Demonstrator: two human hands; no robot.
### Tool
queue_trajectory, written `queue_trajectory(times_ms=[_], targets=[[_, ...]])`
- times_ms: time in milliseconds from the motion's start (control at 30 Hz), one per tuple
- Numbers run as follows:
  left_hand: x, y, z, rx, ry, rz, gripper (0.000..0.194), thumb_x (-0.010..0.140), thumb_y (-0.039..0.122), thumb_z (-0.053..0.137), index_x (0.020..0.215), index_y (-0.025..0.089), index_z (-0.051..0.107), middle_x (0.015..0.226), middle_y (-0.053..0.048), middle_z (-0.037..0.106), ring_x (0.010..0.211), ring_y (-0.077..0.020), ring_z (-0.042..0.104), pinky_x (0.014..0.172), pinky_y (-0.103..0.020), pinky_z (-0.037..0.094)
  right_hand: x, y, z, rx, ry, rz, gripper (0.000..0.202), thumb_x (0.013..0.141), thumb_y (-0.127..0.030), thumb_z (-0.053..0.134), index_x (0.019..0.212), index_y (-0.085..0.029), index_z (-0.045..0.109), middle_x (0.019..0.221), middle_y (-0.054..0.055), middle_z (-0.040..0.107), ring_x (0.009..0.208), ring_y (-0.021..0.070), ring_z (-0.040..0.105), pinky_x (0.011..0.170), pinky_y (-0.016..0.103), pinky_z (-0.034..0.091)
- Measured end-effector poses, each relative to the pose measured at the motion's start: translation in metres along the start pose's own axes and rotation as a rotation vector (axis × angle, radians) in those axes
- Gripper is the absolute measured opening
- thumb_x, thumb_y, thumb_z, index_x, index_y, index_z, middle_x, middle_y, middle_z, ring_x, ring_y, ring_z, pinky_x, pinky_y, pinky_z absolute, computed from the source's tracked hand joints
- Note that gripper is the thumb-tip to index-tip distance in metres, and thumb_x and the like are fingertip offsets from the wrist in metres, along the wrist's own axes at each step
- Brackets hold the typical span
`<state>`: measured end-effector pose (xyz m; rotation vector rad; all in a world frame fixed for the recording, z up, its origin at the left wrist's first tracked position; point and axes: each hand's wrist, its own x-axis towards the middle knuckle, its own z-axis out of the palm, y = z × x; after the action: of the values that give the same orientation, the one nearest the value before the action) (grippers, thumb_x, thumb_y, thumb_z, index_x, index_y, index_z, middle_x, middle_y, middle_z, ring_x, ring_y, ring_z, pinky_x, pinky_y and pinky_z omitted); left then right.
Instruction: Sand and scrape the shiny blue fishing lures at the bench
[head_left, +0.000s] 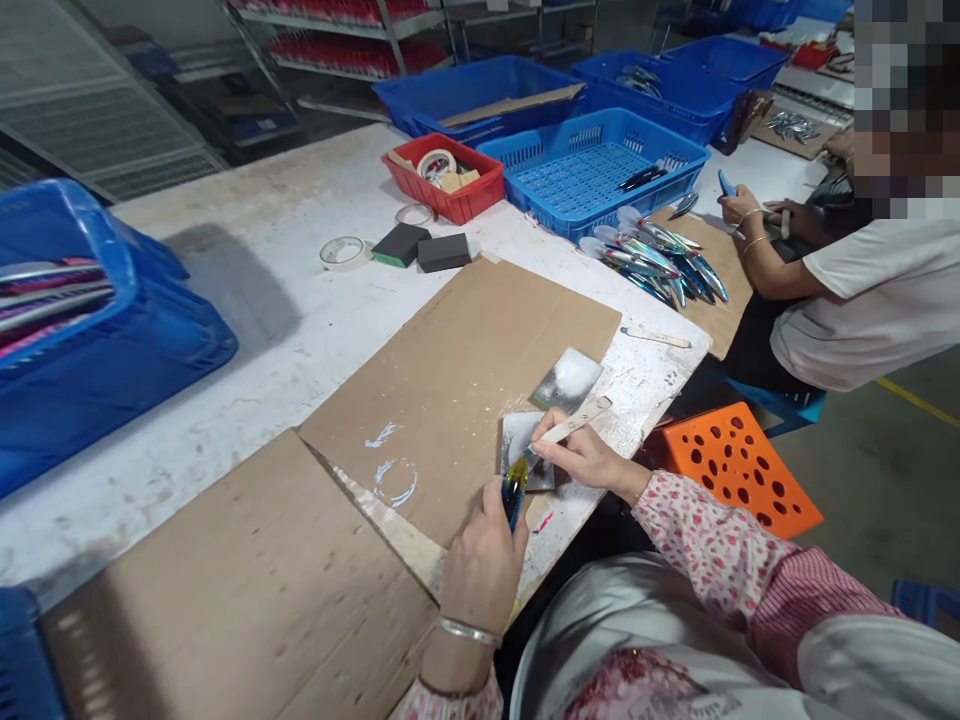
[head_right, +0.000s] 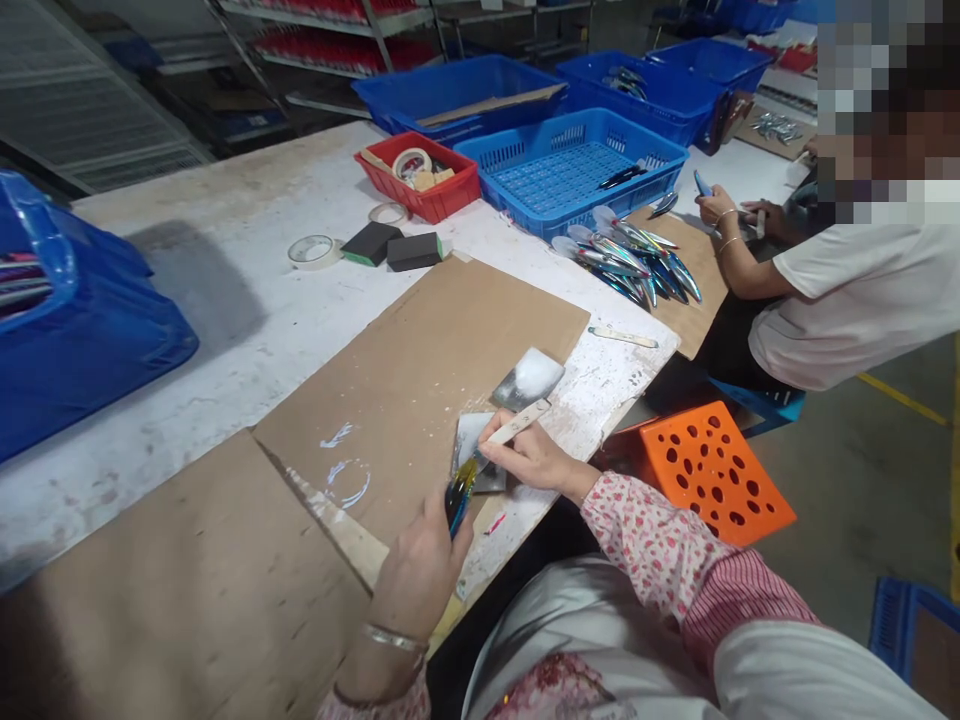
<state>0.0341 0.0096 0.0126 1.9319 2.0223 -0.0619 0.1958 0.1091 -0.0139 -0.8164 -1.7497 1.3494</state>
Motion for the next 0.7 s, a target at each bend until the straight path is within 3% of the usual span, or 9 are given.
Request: queue_trajectory(times_ms=[167, 333, 567, 700], targets=[[0.000, 0.002, -0.004, 0.007, -0.017, -0.008, 0.033, 0.096, 0.032, 0.037, 0.124, 0.014, 0.042, 0.097, -0.010, 0.069, 0.082, -0.0226, 0.070, 0.063, -0.029, 0.049, 0.001, 0.000, 0.001, -0.063, -0.009, -0.025, 0.028, 0.093, -0.044, 0.052, 0.087, -0.018, 0.056, 0.077, 0.001, 0.054, 0.069, 0.0137, 0.050, 0.064, 0.027, 0.040], [0.001, 0.005, -0.009, 0.001, -0.080, -0.045, 0.036, 0.096, 0.032, 0.038, 0.128, 0.015, 0.039, 0.099, -0.010, 0.069, 0.083, -0.0233, 0.070, 0.064, -0.030, 0.048, 0.001, 0.000, -0.002, -0.026, 0.068, -0.025, 0.029, 0.093, -0.045, 0.052, 0.085, -0.018, 0.054, 0.078, 0.001, 0.054, 0.070, 0.0132, 0.051, 0.066, 0.027, 0.041], [0.000, 0.007, -0.010, 0.027, -0.055, -0.045, 0.031, 0.096, 0.030, 0.040, 0.123, 0.016, 0.043, 0.097, -0.009, 0.069, 0.083, -0.0220, 0.071, 0.062, -0.028, 0.048, 0.000, 0.001, 0.001, -0.070, -0.016, -0.023, 0.029, 0.093, -0.046, 0.052, 0.087, -0.018, 0.055, 0.076, 0.001, 0.055, 0.067, 0.0134, 0.050, 0.063, 0.027, 0.040], [0.000, 0.008, -0.011, 0.020, -0.064, -0.048, 0.032, 0.095, 0.029, 0.041, 0.124, 0.015, 0.043, 0.099, -0.011, 0.069, 0.085, -0.0230, 0.071, 0.062, -0.029, 0.048, 0.002, -0.001, -0.001, -0.085, 0.053, -0.001, 0.029, 0.093, -0.046, 0.051, 0.084, -0.019, 0.053, 0.078, 0.001, 0.055, 0.069, 0.0138, 0.050, 0.064, 0.028, 0.042]])
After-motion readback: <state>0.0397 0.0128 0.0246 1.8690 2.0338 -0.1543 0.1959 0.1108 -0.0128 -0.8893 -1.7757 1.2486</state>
